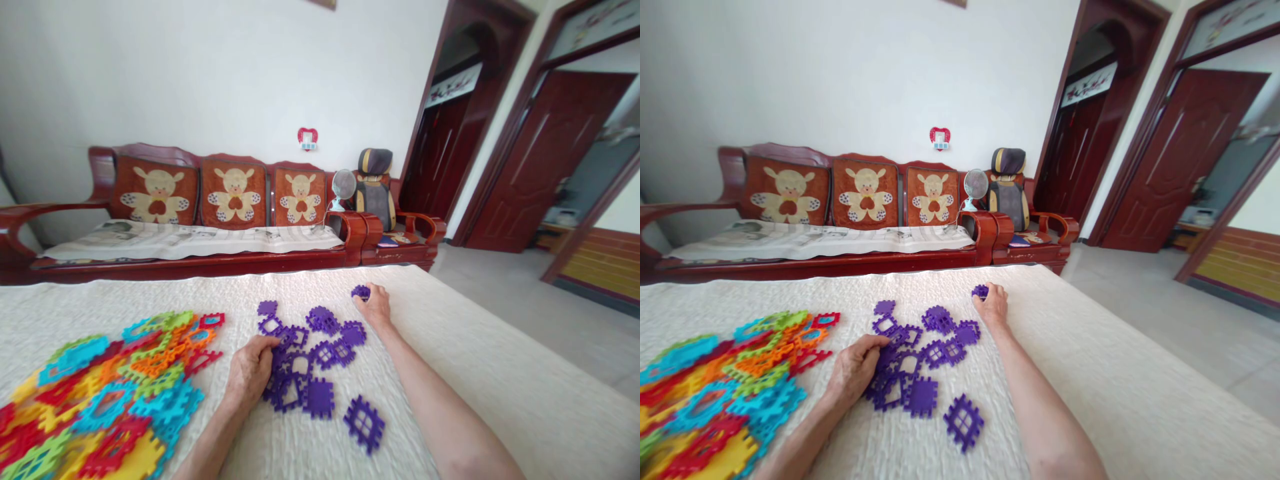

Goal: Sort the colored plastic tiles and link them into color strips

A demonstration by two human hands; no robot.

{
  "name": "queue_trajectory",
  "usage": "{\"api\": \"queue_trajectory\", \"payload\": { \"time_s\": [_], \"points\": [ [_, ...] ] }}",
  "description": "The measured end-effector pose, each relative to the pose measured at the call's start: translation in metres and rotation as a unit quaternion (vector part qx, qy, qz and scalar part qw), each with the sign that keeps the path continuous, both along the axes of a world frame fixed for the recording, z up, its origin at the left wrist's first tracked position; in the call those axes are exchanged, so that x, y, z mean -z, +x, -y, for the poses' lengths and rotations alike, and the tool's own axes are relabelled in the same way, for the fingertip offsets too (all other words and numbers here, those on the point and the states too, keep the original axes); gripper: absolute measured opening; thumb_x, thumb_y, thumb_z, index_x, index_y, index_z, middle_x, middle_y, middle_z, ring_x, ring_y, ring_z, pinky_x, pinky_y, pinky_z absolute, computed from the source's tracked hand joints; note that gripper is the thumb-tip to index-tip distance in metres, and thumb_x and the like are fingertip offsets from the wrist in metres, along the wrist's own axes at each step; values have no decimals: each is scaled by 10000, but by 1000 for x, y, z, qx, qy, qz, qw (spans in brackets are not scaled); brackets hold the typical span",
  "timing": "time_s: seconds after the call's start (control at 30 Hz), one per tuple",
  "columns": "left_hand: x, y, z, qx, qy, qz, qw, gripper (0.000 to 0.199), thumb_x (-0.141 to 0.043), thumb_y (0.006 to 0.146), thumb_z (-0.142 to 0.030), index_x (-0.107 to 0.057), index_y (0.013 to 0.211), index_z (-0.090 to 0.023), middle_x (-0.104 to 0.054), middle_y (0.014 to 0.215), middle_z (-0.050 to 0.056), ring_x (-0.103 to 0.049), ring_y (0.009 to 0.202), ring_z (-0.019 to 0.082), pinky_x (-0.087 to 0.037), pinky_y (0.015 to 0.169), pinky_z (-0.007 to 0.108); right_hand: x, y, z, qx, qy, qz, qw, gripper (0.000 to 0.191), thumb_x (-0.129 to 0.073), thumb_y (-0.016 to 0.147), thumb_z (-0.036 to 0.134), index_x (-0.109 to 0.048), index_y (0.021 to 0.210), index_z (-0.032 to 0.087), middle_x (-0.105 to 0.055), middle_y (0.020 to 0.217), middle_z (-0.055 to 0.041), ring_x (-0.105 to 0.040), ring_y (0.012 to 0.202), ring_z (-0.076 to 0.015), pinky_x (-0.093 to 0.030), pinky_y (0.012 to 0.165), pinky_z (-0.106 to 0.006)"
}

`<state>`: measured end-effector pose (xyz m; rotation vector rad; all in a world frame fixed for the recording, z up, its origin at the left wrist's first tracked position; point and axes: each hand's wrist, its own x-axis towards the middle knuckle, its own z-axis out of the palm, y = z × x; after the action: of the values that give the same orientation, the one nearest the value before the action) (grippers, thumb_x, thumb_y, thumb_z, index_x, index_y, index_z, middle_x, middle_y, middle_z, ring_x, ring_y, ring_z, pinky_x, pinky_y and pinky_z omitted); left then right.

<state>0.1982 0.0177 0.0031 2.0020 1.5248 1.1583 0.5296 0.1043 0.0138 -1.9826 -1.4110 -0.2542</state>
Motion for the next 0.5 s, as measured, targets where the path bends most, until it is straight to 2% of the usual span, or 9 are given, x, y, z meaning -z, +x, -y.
{"api": "queue_trajectory", "payload": {
  "time_s": [0.13,0.5],
  "points": [
    [0,1,0,-2,-3,2,1000,282,-422,778,-153,-673,891,-214,-706,870,-14,-644,806,123,-494,772,234,4,3,0,-1,12,4,1000,485,-543,723,384,-513,1147,151,-514,1111,-103,-446,1052,-246,-347,926,-330],
    [-3,1,1,-6,-3,0,1000,280,-423,766,-151,-674,873,-218,-709,843,-16,-647,793,128,-502,766,235,6,8,-4,6,-17,7,1000,446,-541,726,332,-514,1138,163,-533,1106,-93,-460,1048,-241,-341,937,-319]
  ]
}}
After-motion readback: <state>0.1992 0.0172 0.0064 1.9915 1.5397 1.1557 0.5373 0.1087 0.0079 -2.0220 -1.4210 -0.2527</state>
